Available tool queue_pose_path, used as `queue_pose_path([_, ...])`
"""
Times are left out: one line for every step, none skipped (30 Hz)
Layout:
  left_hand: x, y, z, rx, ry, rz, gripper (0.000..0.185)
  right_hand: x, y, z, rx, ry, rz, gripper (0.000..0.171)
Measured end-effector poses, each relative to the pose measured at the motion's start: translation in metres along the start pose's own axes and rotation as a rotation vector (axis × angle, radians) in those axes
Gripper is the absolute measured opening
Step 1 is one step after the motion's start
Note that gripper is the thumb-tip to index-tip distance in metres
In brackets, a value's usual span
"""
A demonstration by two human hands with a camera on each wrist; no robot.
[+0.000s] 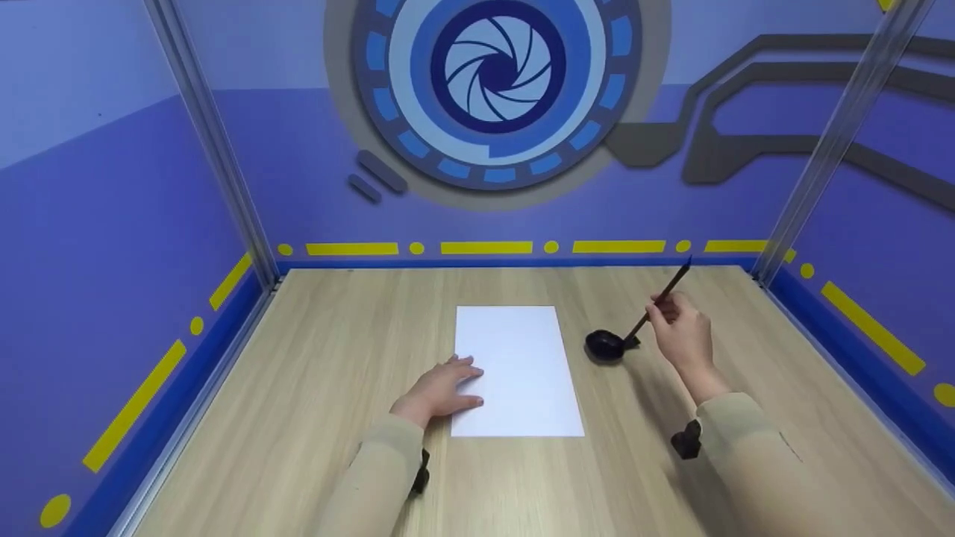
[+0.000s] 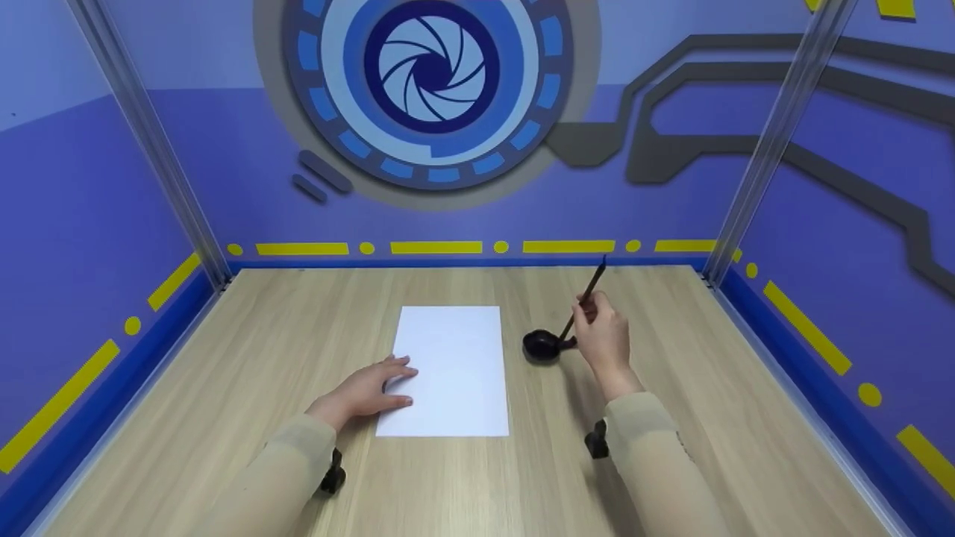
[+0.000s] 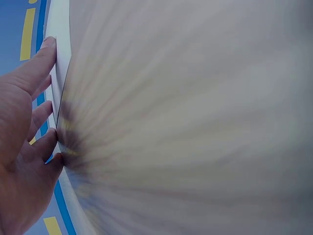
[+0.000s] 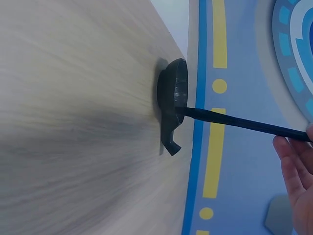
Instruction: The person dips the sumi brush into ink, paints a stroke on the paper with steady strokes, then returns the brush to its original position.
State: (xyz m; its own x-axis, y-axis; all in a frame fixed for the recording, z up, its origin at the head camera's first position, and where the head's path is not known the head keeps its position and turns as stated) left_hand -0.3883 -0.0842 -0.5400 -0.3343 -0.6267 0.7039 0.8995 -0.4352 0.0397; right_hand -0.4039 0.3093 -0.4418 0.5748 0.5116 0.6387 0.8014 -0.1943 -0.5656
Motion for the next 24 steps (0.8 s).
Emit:
queue_pose_path([0.0001,0.0000,0.0001,-0.001,0.000,0.000,0.056,0.0008,-0.0003,-0.0002,-0.001,-0.002,0.003,0.016])
queue_pose_path([-0.0001,0.0001,0.0001,-0.003,0.003,0.001,0.056,0.0016,-0.0006,-0.0006,0.001,-0.007,0.006,0.016])
queue_pose_path([0.0000,0.0002,0.0000,0.000,0.006,0.001,0.056,0.0024,-0.0011,-0.0008,0.001,-0.010,0.009,0.017])
queue_pose_path([0.0000,0.0001,-0.0003,-0.001,0.007,0.003,0.056,0.0031,-0.0016,-0.0015,0.003,-0.013,0.013,0.017])
queue_pose_path([0.0000,0.0003,-0.0005,0.001,0.010,0.003,0.056,0.0036,-0.0019,-0.0020,0.004,-0.017,0.017,0.017])
queue_pose_path([0.0000,0.0005,-0.0003,-0.002,0.012,0.002,0.056,0.0038,-0.0023,-0.0022,0.006,-0.020,0.019,0.017])
queue_pose_path([0.0001,0.0006,-0.0002,-0.003,0.012,0.001,0.056,0.0038,-0.0024,-0.0024,0.006,-0.021,0.019,0.018])
queue_pose_path([0.0000,0.0005,-0.0002,-0.003,0.011,-0.001,0.056,0.0033,-0.0022,-0.0022,0.006,-0.019,0.015,0.018])
queue_pose_path([0.0000,0.0005,-0.0001,-0.002,0.009,-0.003,0.056,0.0027,-0.0020,-0.0017,0.004,-0.016,0.011,0.018])
queue_pose_path([-0.0004,0.0004,-0.0003,-0.002,0.008,-0.005,0.056,0.0021,-0.0016,-0.0013,0.004,-0.011,0.005,0.018])
queue_pose_path([-0.0006,0.0005,0.0000,0.000,0.008,-0.007,0.056,0.0014,-0.0014,-0.0003,0.000,-0.005,-0.002,0.018])
queue_pose_path([-0.0007,0.0004,-0.0001,0.002,0.006,-0.009,0.056,0.0011,-0.0010,0.0005,-0.003,0.002,-0.008,0.018])
queue_pose_path([-0.0009,0.0005,-0.0002,0.004,0.006,-0.010,0.056,0.0009,-0.0005,0.0014,-0.006,0.008,-0.013,0.018])
queue_pose_path([-0.0011,0.0008,0.0000,0.004,0.005,-0.010,0.056,0.0012,-0.0004,0.0018,-0.008,0.013,-0.015,0.018])
queue_pose_path([-0.0013,0.0009,0.0000,0.005,0.006,-0.009,0.056,0.0018,-0.0005,0.0019,-0.009,0.015,-0.015,0.018])
queue_pose_path([-0.0013,0.0009,0.0001,0.006,0.006,-0.009,0.056,0.0027,-0.0008,0.0018,-0.009,0.019,-0.013,0.018])
queue_pose_path([-0.0013,0.0009,0.0000,0.010,0.007,-0.008,0.056,0.0038,-0.0009,0.0012,-0.008,0.021,-0.009,0.018])
queue_pose_path([-0.0012,0.0009,-0.0001,0.014,0.009,-0.006,0.056,0.0048,-0.0013,0.0007,-0.006,0.020,-0.003,0.018])
queue_pose_path([-0.0011,0.0009,-0.0001,0.016,0.011,-0.004,0.056,0.0060,-0.0015,-0.0003,-0.003,0.017,0.003,0.018])
queue_pose_path([-0.0010,0.0009,-0.0001,0.018,0.011,-0.003,0.056,0.0070,-0.0018,-0.0011,0.000,0.015,0.008,0.018])
queue_pose_path([-0.0011,0.0008,-0.0004,0.023,0.012,-0.002,0.056,0.0074,-0.0022,-0.0015,0.002,0.009,0.013,0.017])
queue_pose_path([-0.0011,0.0007,-0.0004,0.025,0.011,-0.002,0.056,0.0075,-0.0022,-0.0015,0.003,0.009,0.016,0.017])
queue_pose_path([-0.0010,0.0008,-0.0002,0.023,0.008,-0.001,0.056,0.0073,-0.0022,-0.0014,0.002,0.005,0.018,0.017])
queue_pose_path([-0.0012,0.0008,-0.0002,0.019,0.006,-0.001,0.056,0.0066,-0.0021,-0.0008,0.000,-0.001,0.020,0.017])
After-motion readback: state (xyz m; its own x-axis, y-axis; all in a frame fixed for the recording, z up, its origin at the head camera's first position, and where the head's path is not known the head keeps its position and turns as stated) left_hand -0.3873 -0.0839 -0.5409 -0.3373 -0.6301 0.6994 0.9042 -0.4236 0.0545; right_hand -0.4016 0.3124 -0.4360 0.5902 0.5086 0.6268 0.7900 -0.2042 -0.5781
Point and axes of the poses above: each hand's wrist, its own y-axis away from the middle knuckle, its own x-axis out of the back of the hand, z = x × y, the point moved 4 cm from there along -y, towards the middle knuckle, and after that the axes turned 15 degrees about y, right-handed, at the moved point
